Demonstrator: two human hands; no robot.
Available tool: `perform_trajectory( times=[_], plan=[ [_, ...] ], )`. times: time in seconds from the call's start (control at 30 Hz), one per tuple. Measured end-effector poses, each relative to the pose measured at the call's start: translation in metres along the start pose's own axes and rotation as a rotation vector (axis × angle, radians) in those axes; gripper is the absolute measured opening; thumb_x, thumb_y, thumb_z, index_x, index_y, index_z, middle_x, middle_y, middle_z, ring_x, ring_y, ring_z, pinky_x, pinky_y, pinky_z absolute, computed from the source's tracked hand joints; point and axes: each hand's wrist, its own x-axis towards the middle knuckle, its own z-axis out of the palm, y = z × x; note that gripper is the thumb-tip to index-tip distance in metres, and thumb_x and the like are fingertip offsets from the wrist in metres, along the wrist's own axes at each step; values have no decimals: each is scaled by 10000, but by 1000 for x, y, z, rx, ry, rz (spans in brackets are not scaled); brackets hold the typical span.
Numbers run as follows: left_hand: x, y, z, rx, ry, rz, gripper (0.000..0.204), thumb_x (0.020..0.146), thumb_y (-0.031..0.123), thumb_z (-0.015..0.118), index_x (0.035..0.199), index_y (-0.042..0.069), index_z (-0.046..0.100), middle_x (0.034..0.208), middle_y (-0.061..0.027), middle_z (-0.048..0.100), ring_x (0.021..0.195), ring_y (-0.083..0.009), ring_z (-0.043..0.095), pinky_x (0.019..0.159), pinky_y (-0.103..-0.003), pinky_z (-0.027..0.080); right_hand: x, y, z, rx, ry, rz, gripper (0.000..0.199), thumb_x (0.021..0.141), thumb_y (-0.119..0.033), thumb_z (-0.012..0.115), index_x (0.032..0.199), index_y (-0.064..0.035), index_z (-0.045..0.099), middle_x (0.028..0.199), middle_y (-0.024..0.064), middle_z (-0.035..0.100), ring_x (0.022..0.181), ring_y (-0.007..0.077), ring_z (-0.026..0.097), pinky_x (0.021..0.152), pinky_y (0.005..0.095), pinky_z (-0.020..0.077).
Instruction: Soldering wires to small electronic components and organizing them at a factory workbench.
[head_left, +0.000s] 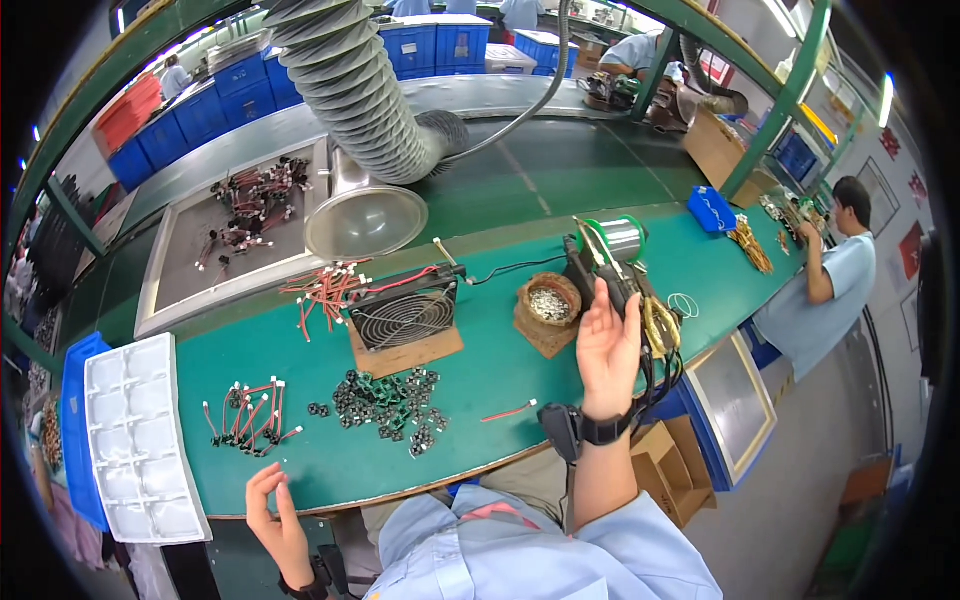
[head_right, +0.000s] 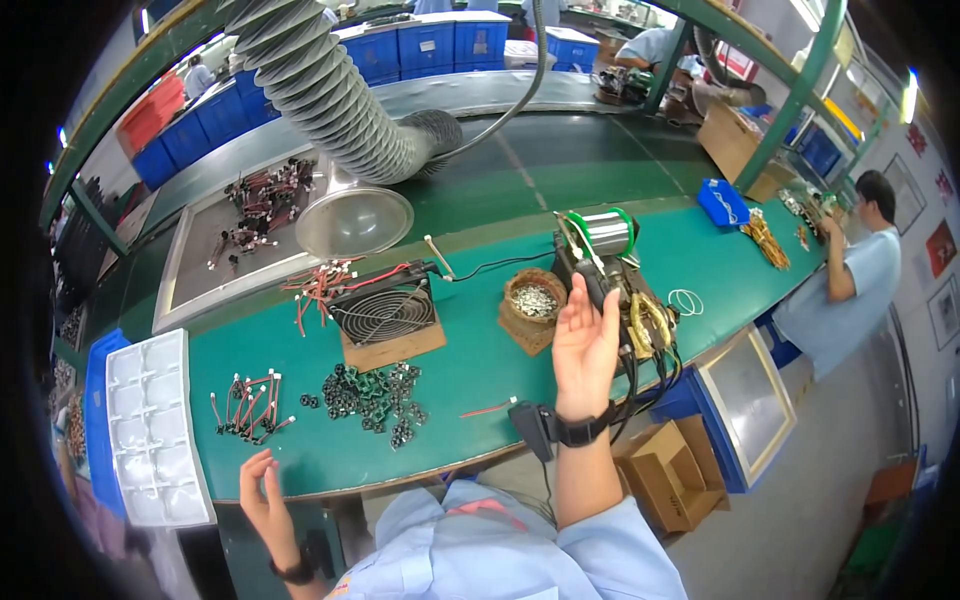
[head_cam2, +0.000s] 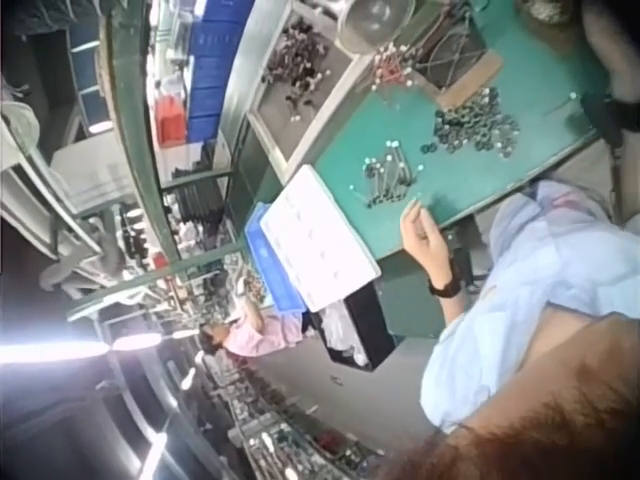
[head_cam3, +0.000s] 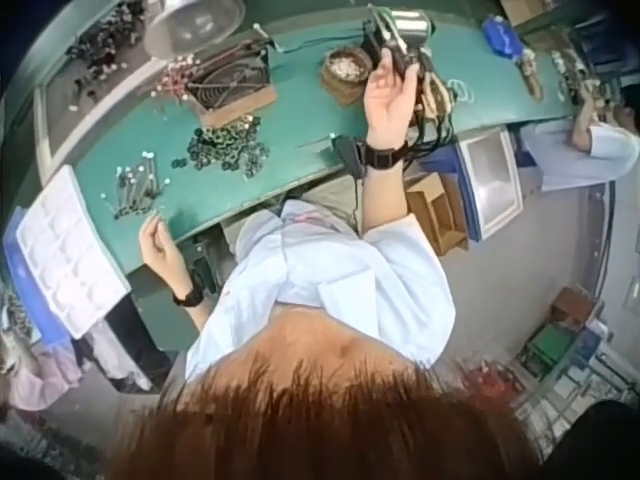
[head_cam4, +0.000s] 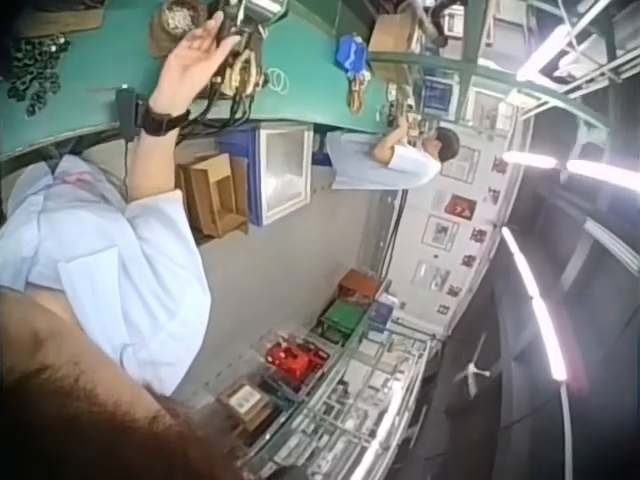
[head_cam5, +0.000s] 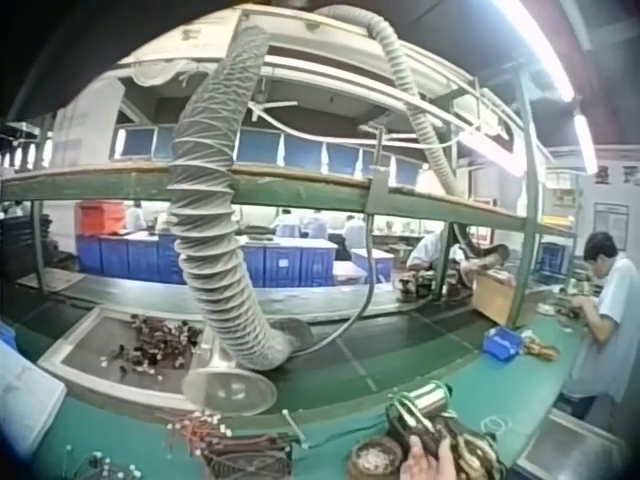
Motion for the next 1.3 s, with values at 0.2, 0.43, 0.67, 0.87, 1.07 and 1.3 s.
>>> perform_trajectory(
  times=[0.2,0.43,0.67,0.87,1.07,1.3],
  plan=[
    [1,-2,8,10,-58,125,84,841,-13,496,893,-43,554,952,-168,593,818,-218,588,735,-302,465,8,10,8,-1,60,-97,372,906,-216,546,1136,73,503,1123,196,586,963,220,612,822,298,524],
    [2,5,18,-19,-94,107,64,849,-20,488,874,-45,542,944,-161,587,807,-212,577,731,-299,473,11,8,11,-31,46,-144,353,909,-203,538,1131,70,504,1117,204,581,997,234,600,882,316,508],
    [-2,10,28,-16,-153,97,55,858,-28,480,860,-48,532,923,-139,587,819,-192,566,748,-287,465,5,6,18,-81,41,-186,343,909,-210,541,1116,61,512,1106,189,578,1022,227,585,905,314,497],
    [-2,19,39,33,-197,144,59,845,-26,488,848,-44,544,874,-131,606,777,-196,575,728,-289,450,8,18,11,-130,53,-178,341,907,-215,544,1114,55,512,1105,179,577,1029,221,580,918,298,482],
    [-6,22,38,36,-215,158,64,840,-21,494,850,-44,552,857,-132,610,764,-203,575,725,-290,446,8,18,8,-163,43,-212,331,912,-211,534,1116,48,512,1096,172,583,1028,219,580,922,295,478],
    [-11,32,31,81,-216,114,71,840,-18,495,851,-49,558,838,-135,607,762,-205,573,723,-286,449,9,17,9,-172,56,-217,326,916,-208,524,1119,46,512,1092,167,590,1037,223,579,912,297,485]
  ],
)
